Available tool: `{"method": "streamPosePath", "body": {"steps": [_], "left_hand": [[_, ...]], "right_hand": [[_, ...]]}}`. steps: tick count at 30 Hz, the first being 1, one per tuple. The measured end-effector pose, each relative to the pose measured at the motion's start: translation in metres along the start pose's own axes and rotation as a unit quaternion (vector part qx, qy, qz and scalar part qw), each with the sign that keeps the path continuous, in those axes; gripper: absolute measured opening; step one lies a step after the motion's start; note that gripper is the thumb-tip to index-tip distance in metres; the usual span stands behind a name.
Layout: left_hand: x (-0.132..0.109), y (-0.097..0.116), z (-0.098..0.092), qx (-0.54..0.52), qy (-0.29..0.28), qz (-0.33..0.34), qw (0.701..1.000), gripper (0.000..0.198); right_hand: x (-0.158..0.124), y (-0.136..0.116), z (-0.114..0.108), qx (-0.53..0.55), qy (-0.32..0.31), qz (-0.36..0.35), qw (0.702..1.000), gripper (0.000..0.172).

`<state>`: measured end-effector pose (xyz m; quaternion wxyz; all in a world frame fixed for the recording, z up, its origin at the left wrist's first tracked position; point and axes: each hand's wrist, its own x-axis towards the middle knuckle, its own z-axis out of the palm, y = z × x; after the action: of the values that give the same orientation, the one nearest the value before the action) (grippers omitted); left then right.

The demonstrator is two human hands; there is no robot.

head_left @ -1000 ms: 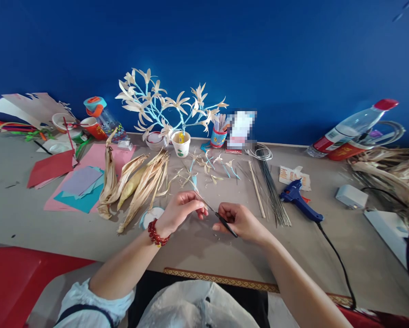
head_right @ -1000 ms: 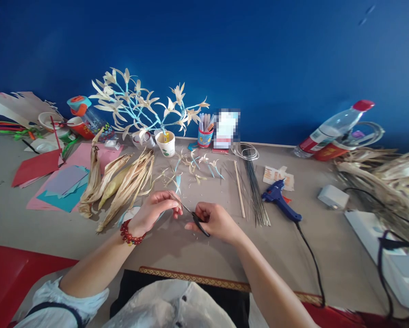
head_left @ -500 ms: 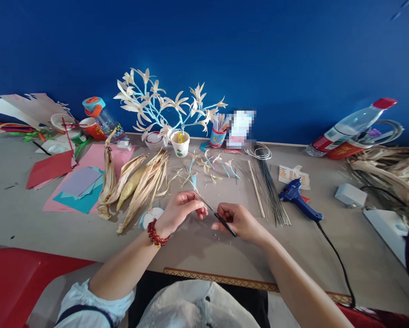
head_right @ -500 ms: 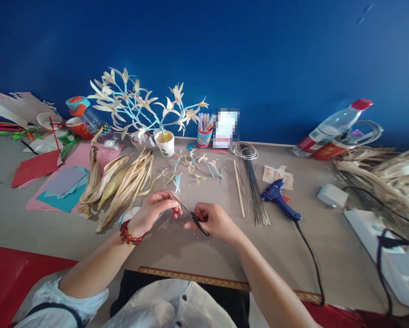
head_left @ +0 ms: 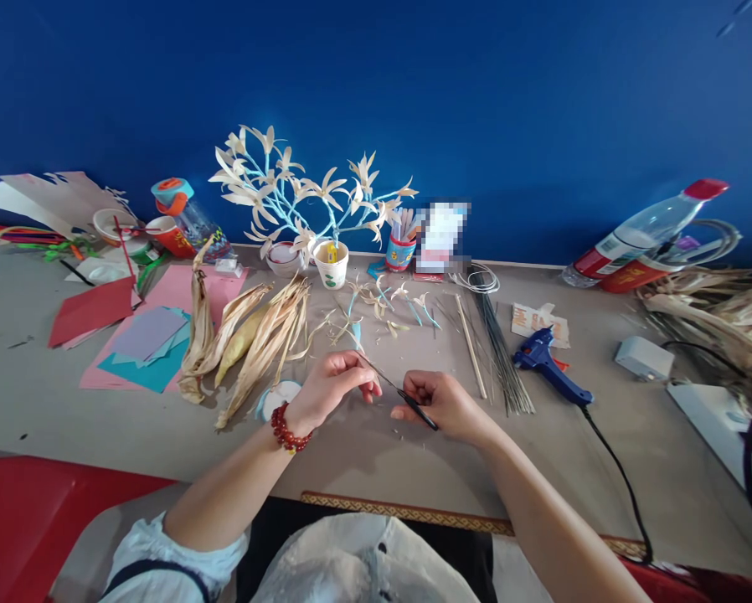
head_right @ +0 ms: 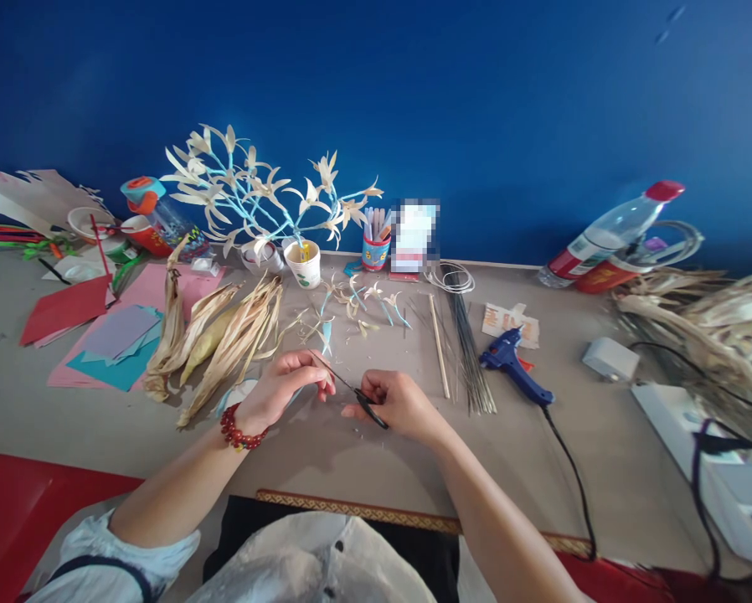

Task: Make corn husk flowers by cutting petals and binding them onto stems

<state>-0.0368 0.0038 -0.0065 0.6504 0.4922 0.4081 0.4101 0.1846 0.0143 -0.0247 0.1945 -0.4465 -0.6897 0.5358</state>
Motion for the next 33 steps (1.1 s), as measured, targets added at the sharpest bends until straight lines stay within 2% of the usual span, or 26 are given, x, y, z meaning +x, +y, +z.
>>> {"method": "streamPosePath", "body": {"steps": [8, 10, 14, 17, 20, 26, 29, 33], "left_hand": [[-0.002, 0.008, 0.003, 0.041, -0.003, 0.016, 0.999, 0.019], [-0.003, 0.009, 0.004, 0.062, -0.013, 0.019, 0.998, 0.019], [-0.003, 0.004, 0.006, 0.115, -0.069, 0.008, 0.991, 0.018], [-0.003, -0.003, 0.011, 0.196, -0.082, -0.003, 0.977, 0.017], [-0.003, -0.007, 0.017, 0.265, -0.081, 0.013, 0.961, 0.020], [-0.003, -0.009, 0.022, 0.315, -0.071, 0.065, 0.944, 0.023], [-0.001, -0.009, 0.020, 0.317, -0.050, 0.072, 0.944, 0.018], [-0.001, -0.007, 0.018, 0.278, -0.007, 0.088, 0.957, 0.014]], "right_hand": [[-0.001, -0.003, 0.001, 0.050, 0.008, 0.006, 0.999, 0.055], [-0.001, -0.004, 0.003, 0.076, 0.038, -0.007, 0.996, 0.051], [0.000, -0.007, 0.010, 0.179, 0.095, -0.044, 0.978, 0.043], [-0.002, -0.008, 0.016, 0.196, 0.128, -0.077, 0.969, 0.041], [-0.003, -0.008, 0.022, 0.151, 0.136, -0.091, 0.975, 0.035], [-0.004, -0.005, 0.025, 0.119, 0.152, -0.085, 0.978, 0.030], [-0.002, -0.005, 0.022, 0.135, 0.167, -0.077, 0.974, 0.027], [0.000, -0.007, 0.020, 0.179, 0.179, -0.060, 0.966, 0.032]]}}
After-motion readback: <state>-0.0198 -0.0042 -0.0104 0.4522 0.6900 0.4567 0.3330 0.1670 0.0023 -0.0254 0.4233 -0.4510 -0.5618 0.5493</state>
